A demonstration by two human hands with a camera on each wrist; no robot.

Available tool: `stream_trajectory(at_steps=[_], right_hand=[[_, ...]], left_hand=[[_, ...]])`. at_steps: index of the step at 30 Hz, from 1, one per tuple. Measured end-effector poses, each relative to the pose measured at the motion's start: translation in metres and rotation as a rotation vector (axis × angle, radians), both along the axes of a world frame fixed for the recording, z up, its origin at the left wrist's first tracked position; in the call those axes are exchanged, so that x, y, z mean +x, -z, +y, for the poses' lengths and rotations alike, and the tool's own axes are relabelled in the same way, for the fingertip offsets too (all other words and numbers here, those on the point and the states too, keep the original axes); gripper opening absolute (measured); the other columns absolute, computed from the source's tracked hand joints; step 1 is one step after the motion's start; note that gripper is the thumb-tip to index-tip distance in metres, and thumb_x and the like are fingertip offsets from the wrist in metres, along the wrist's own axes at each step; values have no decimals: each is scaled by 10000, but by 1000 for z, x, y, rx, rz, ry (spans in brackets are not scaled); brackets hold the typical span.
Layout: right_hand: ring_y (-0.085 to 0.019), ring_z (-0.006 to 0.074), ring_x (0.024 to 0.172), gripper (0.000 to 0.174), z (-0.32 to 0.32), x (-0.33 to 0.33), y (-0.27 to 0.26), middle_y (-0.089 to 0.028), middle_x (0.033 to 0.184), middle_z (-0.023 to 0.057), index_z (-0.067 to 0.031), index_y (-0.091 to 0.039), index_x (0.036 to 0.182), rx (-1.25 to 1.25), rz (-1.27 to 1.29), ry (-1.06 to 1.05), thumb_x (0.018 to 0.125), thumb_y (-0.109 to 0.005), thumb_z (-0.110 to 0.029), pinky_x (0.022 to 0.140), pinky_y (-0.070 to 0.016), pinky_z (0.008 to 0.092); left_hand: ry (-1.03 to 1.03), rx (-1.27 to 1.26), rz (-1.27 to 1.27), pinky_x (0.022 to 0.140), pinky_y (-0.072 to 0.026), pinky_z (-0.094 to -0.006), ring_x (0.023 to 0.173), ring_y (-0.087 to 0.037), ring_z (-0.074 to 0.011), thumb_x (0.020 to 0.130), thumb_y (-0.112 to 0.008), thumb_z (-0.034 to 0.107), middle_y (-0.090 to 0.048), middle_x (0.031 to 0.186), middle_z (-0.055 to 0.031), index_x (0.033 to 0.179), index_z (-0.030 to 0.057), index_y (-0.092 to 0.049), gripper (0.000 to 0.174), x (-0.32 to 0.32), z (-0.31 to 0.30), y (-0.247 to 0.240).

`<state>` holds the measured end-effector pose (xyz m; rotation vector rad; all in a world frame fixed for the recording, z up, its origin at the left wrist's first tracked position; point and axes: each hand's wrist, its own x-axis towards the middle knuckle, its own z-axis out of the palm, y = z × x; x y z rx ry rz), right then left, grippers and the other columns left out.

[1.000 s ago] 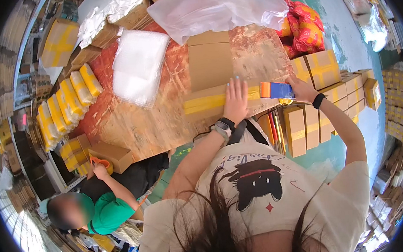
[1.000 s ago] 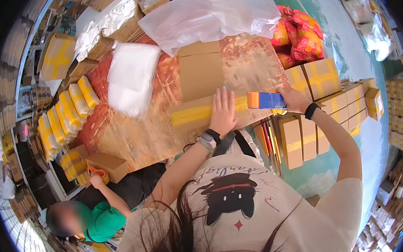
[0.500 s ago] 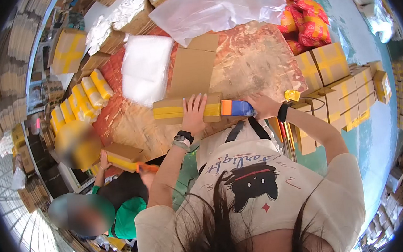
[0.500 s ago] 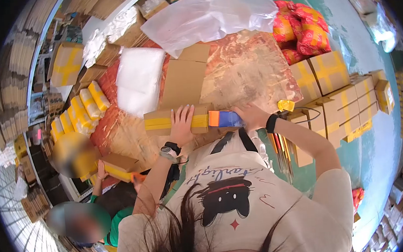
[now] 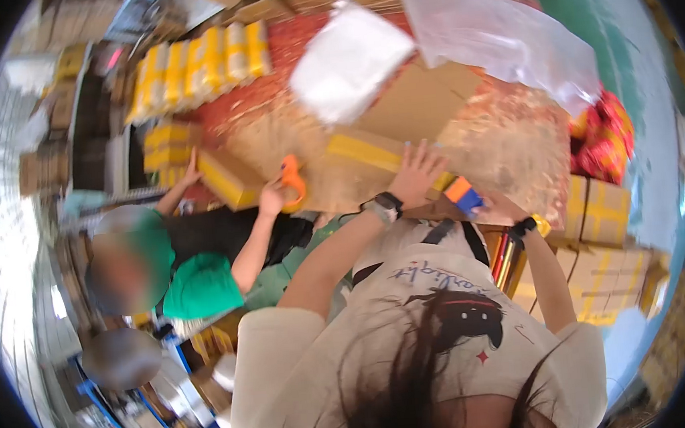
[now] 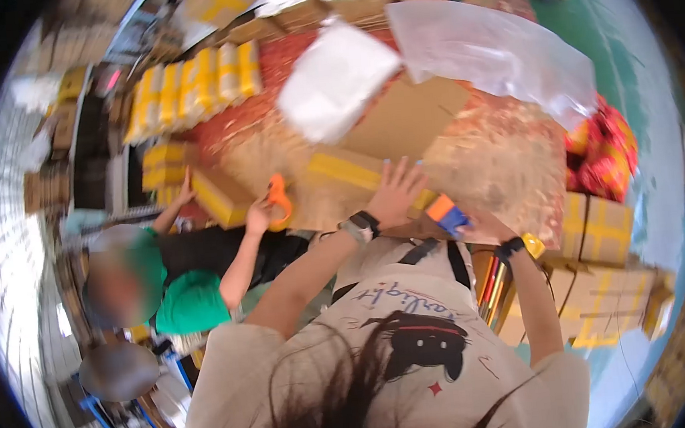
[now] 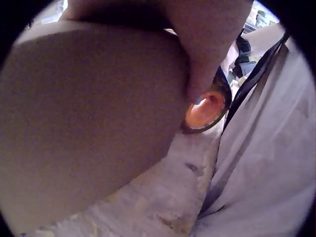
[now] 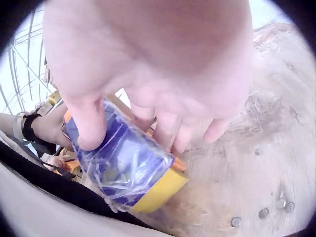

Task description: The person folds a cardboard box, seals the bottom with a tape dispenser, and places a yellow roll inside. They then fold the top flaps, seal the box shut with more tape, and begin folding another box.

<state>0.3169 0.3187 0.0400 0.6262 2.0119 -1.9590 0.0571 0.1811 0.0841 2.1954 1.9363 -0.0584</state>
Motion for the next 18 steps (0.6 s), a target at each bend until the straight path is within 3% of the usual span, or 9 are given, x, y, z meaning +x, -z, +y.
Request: stream_trajectory(at_steps=[2, 3, 4, 6, 9, 13, 15, 18], right_hand=[[-534, 121, 1022, 389, 1, 15, 38, -599, 1122, 5, -23, -557, 1239, -324, -35, 234, 879, -669, -119, 919, -432, 304], [-538, 121, 996, 386, 7, 27, 44, -607, 1085, 2, -22, -570, 1215, -325, -99, 336, 867, -695, -132, 903, -433, 301], [-546, 128, 993, 393, 19, 35, 53, -613, 1084, 11, -15, -569, 1222, -220, -83, 279, 871, -690, -143, 911, -423, 295], [-551, 137, 1002, 392, 32, 32, 16, -627, 1078, 32, 6, -574, 1215, -227, -57, 238, 871, -682, -148, 925, -415, 294], [-565, 141, 925, 344, 44, 34, 1, -639, 984, 49, -1, -600, 1157, 58, -47, 134, 857, -688, -143, 863, -444, 308], [-575, 149, 953, 315, 46, 32, -15, -644, 976, 59, 2, -613, 1132, 144, -123, 132, 853, -676, -130, 883, -436, 309], [-580, 155, 956, 307, 50, 40, -13, -645, 973, 59, 1, -615, 1125, 155, -100, 126, 854, -670, -130, 882, -436, 304], [-582, 141, 918, 318, 70, 87, 45, -644, 1005, 42, 35, -601, 1140, 54, -117, 190, 854, -653, -93, 856, -456, 295]], left_hand=[[-13, 75, -99, 1110, -79, -665, 1425, -122, -436, 625, -766, 510, -246, 1528, -182, 1486, 171, -294, 1038, -5, -5, 6], [-8, 117, -152, 1112, -81, -661, 1425, -124, -435, 627, -760, 520, -251, 1527, -181, 1485, 176, -298, 1034, -7, -7, 8], [-14, 126, -141, 1109, -85, -666, 1420, -141, -437, 626, -749, 544, -263, 1519, -178, 1479, 188, -308, 1023, -8, -8, 9], [-7, 145, -126, 1104, -93, -678, 1410, -175, -441, 625, -726, 591, -287, 1505, -172, 1468, 213, -330, 1004, -7, -8, 6], [-1, 115, -96, 1111, -84, -668, 1411, -174, -433, 627, -730, 592, -274, 1513, -164, 1469, 231, -325, 1002, -5, -7, -1], [-25, 101, -123, 1117, -71, -660, 1416, -166, -422, 614, -743, 586, -274, 1513, -159, 1463, 231, -334, 1007, -7, -11, -3], [-41, 117, -161, 1118, -69, -659, 1417, -165, -418, 614, -745, 586, -281, 1509, -157, 1457, 219, -345, 1003, -8, -14, -1], [-31, 141, -178, 1125, -74, -644, 1413, -182, -405, 610, -714, 646, -276, 1518, -158, 1469, 187, -332, 1047, -8, -12, 11]])
